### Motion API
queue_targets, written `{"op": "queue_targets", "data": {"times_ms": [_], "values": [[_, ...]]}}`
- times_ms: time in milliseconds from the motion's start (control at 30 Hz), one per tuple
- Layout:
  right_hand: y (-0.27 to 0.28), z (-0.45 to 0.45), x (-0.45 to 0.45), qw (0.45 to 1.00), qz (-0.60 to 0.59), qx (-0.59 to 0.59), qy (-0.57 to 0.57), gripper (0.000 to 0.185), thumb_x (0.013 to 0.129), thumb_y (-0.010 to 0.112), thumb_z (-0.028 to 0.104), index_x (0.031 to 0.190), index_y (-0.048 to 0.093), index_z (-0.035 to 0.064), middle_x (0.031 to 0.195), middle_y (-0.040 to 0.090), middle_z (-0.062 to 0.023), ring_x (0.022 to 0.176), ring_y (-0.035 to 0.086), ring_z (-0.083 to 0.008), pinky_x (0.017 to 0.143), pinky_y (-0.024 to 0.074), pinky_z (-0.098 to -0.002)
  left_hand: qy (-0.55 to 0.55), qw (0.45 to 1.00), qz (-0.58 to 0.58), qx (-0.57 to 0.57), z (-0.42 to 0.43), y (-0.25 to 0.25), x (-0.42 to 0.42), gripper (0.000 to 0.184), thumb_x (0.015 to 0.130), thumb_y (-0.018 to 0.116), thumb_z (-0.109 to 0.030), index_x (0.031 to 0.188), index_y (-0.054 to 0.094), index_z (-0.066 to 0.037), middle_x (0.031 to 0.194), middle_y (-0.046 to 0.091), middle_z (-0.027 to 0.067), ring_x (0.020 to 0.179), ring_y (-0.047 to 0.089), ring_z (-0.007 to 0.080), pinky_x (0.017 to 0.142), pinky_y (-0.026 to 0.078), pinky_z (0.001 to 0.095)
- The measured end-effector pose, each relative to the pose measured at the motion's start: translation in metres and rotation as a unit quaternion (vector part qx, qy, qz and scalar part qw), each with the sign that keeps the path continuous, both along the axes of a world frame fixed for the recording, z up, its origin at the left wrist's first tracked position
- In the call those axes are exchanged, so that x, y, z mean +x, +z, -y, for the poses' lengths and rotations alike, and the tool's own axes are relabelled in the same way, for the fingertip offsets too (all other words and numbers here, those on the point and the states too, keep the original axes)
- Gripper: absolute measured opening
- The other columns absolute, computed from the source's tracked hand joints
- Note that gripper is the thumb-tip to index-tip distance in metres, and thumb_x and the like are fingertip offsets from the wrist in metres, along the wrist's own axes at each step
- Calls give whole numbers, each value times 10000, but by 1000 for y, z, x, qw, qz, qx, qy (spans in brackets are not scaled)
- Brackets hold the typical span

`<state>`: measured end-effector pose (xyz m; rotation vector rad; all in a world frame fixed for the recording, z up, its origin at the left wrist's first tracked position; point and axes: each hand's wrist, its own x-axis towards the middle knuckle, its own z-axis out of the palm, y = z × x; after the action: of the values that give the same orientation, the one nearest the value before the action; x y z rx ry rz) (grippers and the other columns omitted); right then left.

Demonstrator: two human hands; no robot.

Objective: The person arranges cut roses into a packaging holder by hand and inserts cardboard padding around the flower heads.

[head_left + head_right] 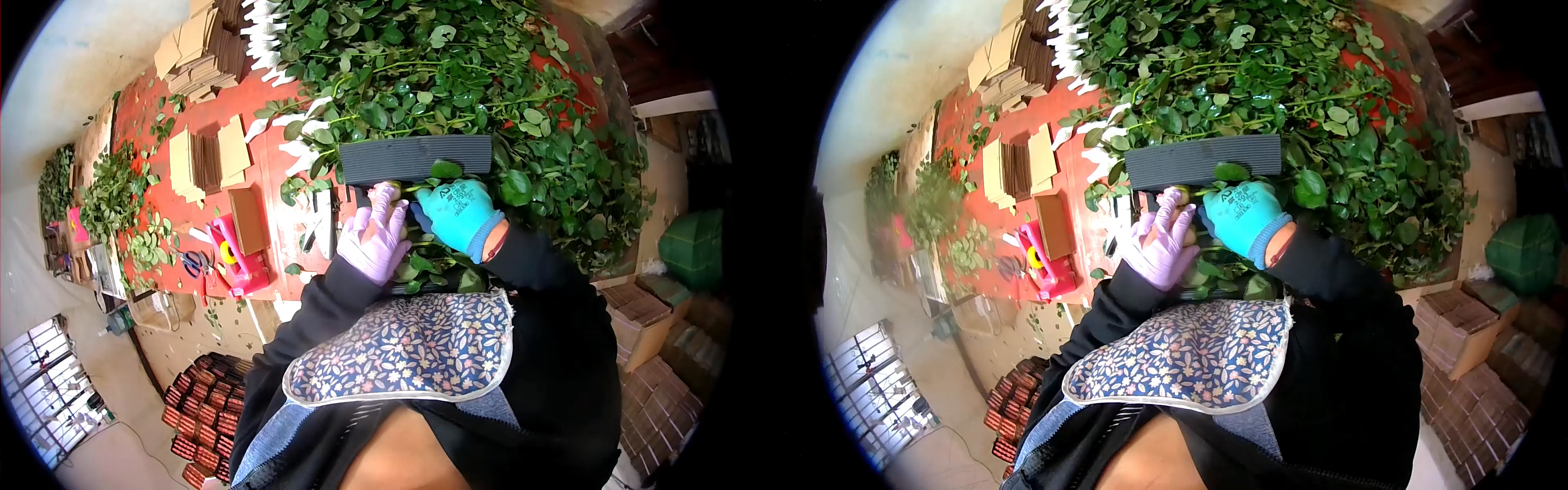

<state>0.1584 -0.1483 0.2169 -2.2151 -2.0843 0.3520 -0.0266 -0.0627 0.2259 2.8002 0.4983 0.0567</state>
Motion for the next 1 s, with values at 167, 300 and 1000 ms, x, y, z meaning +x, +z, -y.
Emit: {"op": "queue_targets", "data": {"times_ms": [167,300,1000], "values": [[-1,3,-1,1000,-4,0,-22,205,884,605,288,898,610,84,605,611,-78,524,608,-291,485,456,-440,49,997,42,44,3,-11,-4,689,653,806,-348,1301,614,-212,1435,483,106,935,584,271,750,517,383],[-1,4,-1,1000,19,2,17,230,911,590,308,926,601,78,604,606,-80,514,604,-287,478,455,-438,58,995,77,19,1,-11,-4,678,653,799,-340,1289,623,-186,1423,499,68,912,563,242,773,494,373],[80,-12,1,995,-45,66,54,334,902,643,251,1169,619,53,776,649,-137,677,640,-334,619,495,-438,458,864,-110,176,-141,-68,-141,640,734,781,-455,1193,506,-104,1165,523,154,1122,496,336,1031,335,459]]}}
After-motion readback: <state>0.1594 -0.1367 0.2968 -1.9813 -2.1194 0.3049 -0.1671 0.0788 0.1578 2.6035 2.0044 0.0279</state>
